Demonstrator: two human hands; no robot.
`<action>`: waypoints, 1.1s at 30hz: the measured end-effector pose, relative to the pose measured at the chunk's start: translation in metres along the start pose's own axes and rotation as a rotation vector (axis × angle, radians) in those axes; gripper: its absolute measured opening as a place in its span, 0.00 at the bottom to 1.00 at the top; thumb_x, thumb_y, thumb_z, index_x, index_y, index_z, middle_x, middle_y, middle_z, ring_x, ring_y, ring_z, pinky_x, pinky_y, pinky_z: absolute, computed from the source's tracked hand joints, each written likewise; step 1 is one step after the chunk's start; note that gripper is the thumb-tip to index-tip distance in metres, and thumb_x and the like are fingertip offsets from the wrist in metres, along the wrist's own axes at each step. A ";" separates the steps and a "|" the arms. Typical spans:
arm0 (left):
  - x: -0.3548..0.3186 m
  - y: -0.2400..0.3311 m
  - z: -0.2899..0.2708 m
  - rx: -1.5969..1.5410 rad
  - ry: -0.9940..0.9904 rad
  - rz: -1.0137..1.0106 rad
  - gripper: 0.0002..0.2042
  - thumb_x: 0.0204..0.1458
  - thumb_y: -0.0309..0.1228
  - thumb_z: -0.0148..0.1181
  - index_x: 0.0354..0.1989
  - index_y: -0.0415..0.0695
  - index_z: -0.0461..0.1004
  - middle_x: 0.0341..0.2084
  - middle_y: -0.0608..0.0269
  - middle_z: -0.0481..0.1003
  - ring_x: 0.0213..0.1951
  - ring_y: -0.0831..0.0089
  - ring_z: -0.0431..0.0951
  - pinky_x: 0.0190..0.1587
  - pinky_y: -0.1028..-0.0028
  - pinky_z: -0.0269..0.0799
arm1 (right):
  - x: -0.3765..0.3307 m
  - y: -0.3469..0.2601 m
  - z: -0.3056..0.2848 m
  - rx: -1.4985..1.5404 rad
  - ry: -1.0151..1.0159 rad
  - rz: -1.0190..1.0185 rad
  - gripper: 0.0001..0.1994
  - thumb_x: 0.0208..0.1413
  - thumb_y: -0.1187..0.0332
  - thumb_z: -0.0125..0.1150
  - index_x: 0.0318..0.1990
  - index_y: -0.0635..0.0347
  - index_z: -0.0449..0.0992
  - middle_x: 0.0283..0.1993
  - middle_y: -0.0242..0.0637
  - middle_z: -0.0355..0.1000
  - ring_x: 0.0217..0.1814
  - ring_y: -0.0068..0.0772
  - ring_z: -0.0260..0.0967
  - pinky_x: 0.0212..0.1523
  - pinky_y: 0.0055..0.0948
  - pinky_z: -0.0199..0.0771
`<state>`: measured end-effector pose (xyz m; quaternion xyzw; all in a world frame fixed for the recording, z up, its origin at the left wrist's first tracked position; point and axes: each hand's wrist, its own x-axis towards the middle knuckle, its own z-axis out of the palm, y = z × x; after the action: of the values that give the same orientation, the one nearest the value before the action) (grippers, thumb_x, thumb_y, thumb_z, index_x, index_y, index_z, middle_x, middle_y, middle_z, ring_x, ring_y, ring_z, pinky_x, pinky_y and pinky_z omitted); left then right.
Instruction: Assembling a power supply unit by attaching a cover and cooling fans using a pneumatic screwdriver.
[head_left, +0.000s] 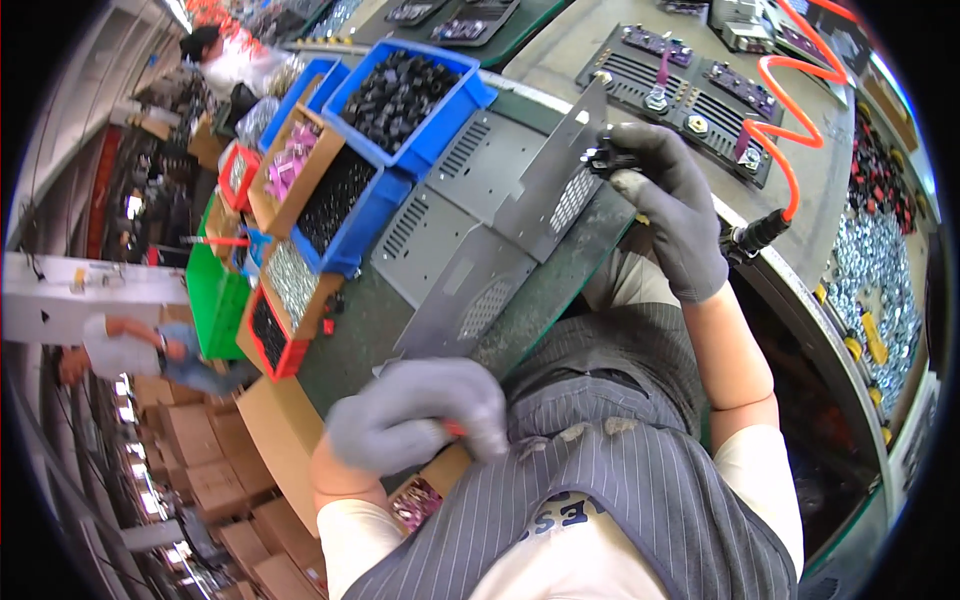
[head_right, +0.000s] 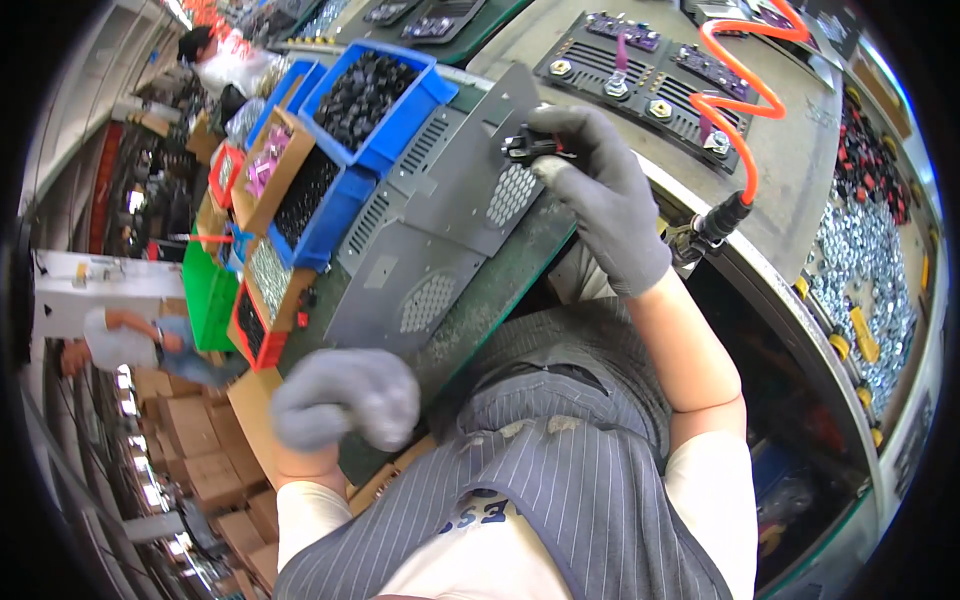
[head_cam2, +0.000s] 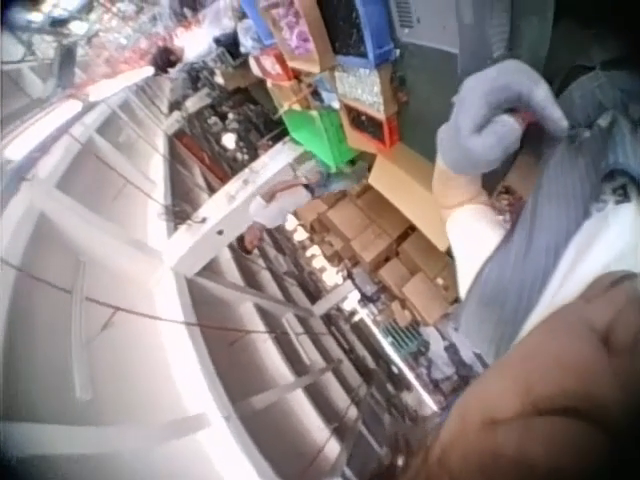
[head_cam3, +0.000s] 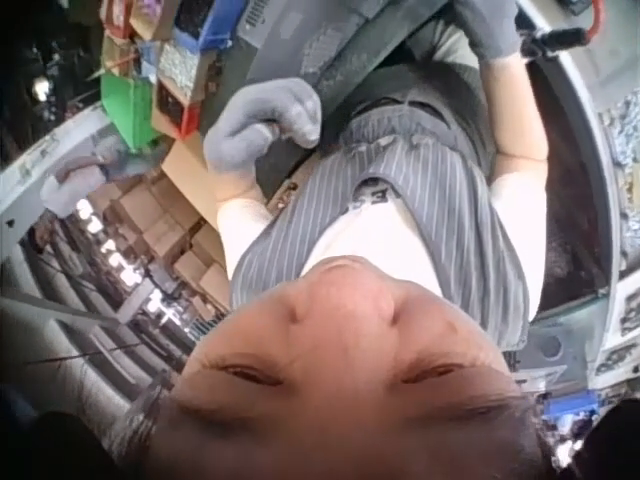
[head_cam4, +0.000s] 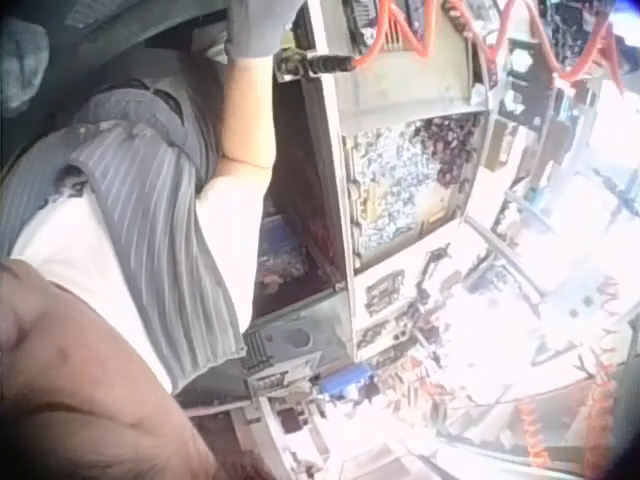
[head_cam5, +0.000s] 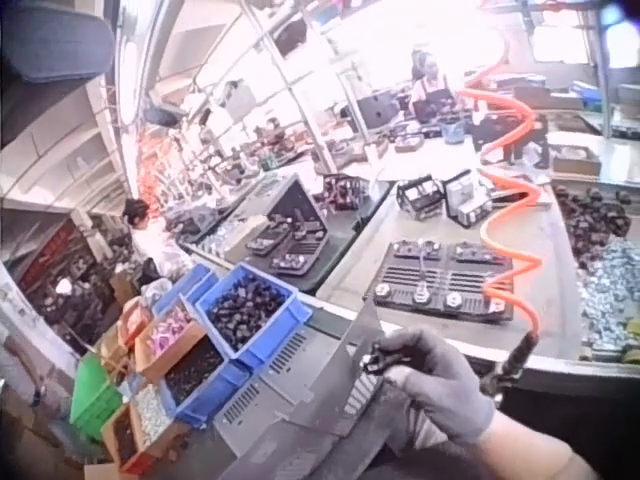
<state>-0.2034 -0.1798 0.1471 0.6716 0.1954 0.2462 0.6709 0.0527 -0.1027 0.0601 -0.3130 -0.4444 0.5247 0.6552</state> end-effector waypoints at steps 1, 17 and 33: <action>0.005 0.020 -0.005 0.195 0.120 0.066 0.14 0.44 0.35 0.51 0.28 0.36 0.75 0.23 0.54 0.75 0.29 0.64 0.74 0.36 0.67 0.69 | 0.004 -0.002 -0.001 -0.019 -0.030 -0.014 0.17 0.48 0.79 0.52 0.49 0.67 0.66 0.44 0.34 0.67 0.48 0.22 0.64 0.52 0.22 0.62; 0.160 0.011 -0.038 1.773 0.153 -0.211 0.18 0.48 0.48 0.55 0.33 0.45 0.73 0.26 0.57 0.71 0.29 0.57 0.74 0.29 0.62 0.68 | 0.044 0.026 -0.015 0.205 -0.253 0.034 0.12 0.52 0.74 0.57 0.44 0.66 0.66 0.33 0.35 0.69 0.33 0.19 0.67 0.32 0.18 0.71; 0.180 0.008 -0.048 1.788 0.201 -0.296 0.17 0.52 0.43 0.48 0.23 0.43 0.74 0.20 0.53 0.74 0.27 0.55 0.75 0.29 0.59 0.70 | 0.078 -0.004 -0.015 -0.547 -0.291 -0.176 0.21 0.44 0.72 0.60 0.49 0.64 0.67 0.39 0.37 0.68 0.44 0.25 0.64 0.48 0.25 0.64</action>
<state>-0.0877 -0.0349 0.1666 0.8847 0.4554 -0.0283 -0.0953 0.0717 -0.0275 0.0771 -0.3597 -0.6834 0.3660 0.5193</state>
